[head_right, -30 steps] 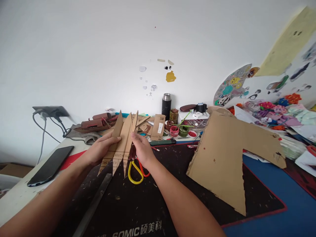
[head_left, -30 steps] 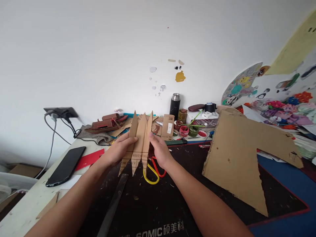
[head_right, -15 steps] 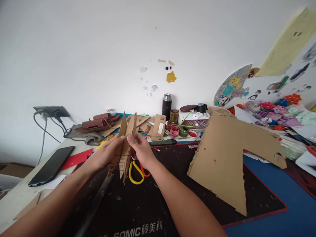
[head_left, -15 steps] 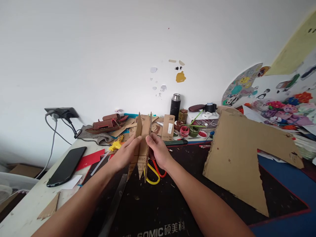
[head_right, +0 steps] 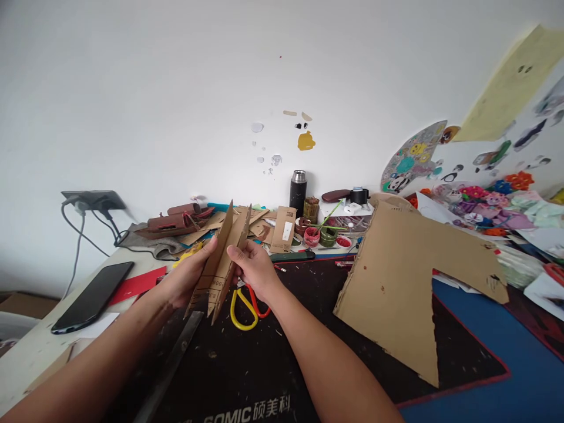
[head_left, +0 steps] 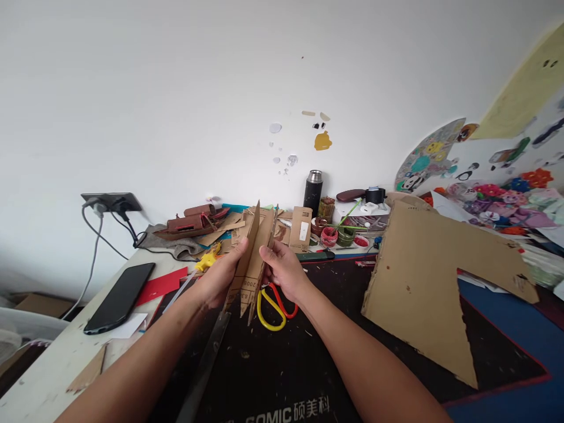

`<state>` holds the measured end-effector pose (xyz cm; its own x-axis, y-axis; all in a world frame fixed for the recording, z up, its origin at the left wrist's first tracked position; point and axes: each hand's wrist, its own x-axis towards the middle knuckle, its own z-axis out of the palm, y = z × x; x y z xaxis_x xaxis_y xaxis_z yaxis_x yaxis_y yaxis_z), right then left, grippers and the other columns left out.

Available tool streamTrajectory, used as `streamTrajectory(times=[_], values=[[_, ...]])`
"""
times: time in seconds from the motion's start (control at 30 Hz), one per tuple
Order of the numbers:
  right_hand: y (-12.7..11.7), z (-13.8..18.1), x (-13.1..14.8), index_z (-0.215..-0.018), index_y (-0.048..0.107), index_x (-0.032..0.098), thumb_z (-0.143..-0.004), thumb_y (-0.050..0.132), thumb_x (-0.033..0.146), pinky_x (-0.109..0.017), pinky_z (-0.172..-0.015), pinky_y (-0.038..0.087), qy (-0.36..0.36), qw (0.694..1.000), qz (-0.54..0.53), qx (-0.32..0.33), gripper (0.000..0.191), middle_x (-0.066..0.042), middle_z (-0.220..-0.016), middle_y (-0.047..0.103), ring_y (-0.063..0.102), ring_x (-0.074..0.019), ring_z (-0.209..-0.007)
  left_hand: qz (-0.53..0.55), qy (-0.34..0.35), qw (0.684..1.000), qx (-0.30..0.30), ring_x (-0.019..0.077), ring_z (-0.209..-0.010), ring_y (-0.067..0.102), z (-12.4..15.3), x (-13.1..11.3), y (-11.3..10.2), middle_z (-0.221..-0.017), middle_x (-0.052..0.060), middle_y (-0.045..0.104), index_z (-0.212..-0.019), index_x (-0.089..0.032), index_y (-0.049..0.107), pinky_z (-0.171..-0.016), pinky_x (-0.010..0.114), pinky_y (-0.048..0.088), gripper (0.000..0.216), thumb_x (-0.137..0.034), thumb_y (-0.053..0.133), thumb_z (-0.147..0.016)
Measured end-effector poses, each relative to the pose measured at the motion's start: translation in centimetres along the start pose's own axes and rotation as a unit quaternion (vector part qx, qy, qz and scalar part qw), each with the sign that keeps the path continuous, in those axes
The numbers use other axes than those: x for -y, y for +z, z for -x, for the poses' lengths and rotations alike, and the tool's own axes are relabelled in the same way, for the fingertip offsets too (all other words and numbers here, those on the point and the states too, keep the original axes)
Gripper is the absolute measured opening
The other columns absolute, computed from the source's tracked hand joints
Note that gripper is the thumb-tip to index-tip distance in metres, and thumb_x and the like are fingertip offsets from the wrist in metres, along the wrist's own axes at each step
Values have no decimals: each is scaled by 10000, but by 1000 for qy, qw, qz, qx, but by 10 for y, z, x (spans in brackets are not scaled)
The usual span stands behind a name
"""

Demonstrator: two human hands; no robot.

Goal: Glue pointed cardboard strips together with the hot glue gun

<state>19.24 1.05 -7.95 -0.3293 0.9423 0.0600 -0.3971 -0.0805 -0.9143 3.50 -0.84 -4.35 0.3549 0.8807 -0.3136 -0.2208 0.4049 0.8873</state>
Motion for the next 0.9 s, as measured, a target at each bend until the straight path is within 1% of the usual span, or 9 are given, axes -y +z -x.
streamTrajectory(times=[0.13,0.23,0.4,0.5,0.63,0.77,0.9], values=[[1,0,-2,-875,567,230,-713,874,636,-219,-388,373,0,1000,-26,10,535,102,-552,485,403,-89,-433,-5,15,1000,11,273,-633,717,-2,3,1,-678,127,753,-860,-140,794,-605,351,578,633,-765,693,-828],[1,0,-4,-894,568,229,-731,885,586,-225,-416,442,-2,999,-43,16,505,102,-582,502,429,-89,-460,7,29,999,16,240,-626,710,-2,3,5,-683,118,750,-801,-143,768,-609,315,586,588,-731,751,-805],[1,-1,-5,-910,585,218,-748,873,586,-218,-404,469,-16,1000,-20,10,494,101,-581,521,442,-82,-444,31,45,998,5,196,-602,708,-2,5,11,-657,73,734,-824,-161,723,-576,256,582,480,-626,837,-792],[2,0,-4,-927,593,218,-752,868,594,-214,-387,476,-18,1000,-5,7,498,106,-564,523,456,-80,-414,37,47,998,7,181,-571,701,-2,7,11,-654,59,733,-850,-171,697,-546,240,574,475,-615,854,-782],[3,1,-2,-942,591,223,-757,858,614,-221,-365,491,-16,1000,-1,15,509,116,-538,510,485,-91,-381,26,46,998,20,172,-525,682,-3,10,10,-652,55,731,-857,-181,660,-482,223,534,498,-646,828,-794],[3,1,-2,-953,591,223,-752,865,608,-237,-371,528,-15,1000,-7,16,513,124,-533,501,462,-87,-374,20,51,998,3,174,-508,679,-3,12,9,-659,31,721,-933,-197,645,-449,223,510,457,-622,791,-845],[3,0,-4,-969,602,222,-764,856,602,-238,-379,540,-16,1000,-5,14,501,122,-546,497,453,-83,-384,15,60,998,-11,168,-498,670,-4,13,10,-661,13,711,-1009,-207,646,-454,226,512,440,-597,787,-861]])
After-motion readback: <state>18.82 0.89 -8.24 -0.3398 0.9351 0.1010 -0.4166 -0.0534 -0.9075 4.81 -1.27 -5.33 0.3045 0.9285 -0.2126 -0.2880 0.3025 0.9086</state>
